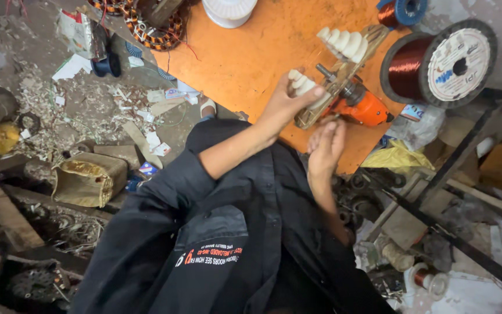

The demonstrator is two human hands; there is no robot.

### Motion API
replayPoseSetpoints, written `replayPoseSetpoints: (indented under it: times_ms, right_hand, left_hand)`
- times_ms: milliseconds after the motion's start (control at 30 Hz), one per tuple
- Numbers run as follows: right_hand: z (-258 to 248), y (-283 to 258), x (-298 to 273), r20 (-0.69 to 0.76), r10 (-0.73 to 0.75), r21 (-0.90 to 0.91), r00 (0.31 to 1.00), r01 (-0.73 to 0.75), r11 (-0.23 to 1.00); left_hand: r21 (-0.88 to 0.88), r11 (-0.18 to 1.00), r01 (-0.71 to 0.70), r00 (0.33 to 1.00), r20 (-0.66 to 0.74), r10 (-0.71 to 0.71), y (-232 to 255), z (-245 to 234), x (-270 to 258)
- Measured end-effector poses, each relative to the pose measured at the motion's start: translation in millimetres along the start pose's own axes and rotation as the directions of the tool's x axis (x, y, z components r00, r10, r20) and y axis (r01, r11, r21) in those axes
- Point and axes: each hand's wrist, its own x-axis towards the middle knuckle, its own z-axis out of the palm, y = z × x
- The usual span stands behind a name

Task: The person operates a small orange winding machine to wrap copper wire onto a white plastic stator core. They guide the wire with their hands, adjust the core on the spindle, and use a wrench to tighten the fixture. The person also handles a roll of copper wire and places it on a nearby shelf.

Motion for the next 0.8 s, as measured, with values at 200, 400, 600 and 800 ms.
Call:
replayPoseSetpoints:
  times_ms: [200,400,600,800]
  right_hand:
    - [4.5,6.1,-5.3,0.025,0.315,0.096,0.949,-0.316,0.944]
    - [32.1,-19.1,3.6,0.041,0.377,0.191,0.925,-0.378,0.906]
    - [34.5,-26.4,-1.9,0.083,0.462,0.247,0.883,-0.467,0.849]
    - [39.6,-26.6,2.5,0.073,0.547,0.258,0.834,-0.546,0.797]
  left_hand:
    - [0.107,0.994,0.028,0.984,-0.176,-0.009,-7.8,27.0,-7.5]
    - [0.014,0.998,0.058,0.982,-0.180,-0.054,5.8,30.9,-8.5]
    - [0.001,0.999,0.048,0.987,-0.156,-0.048,7.3,30.0,-10.8]
    - [0.035,0.999,0.004,0.987,-0.160,0.002,4.2,26.2,-9.3]
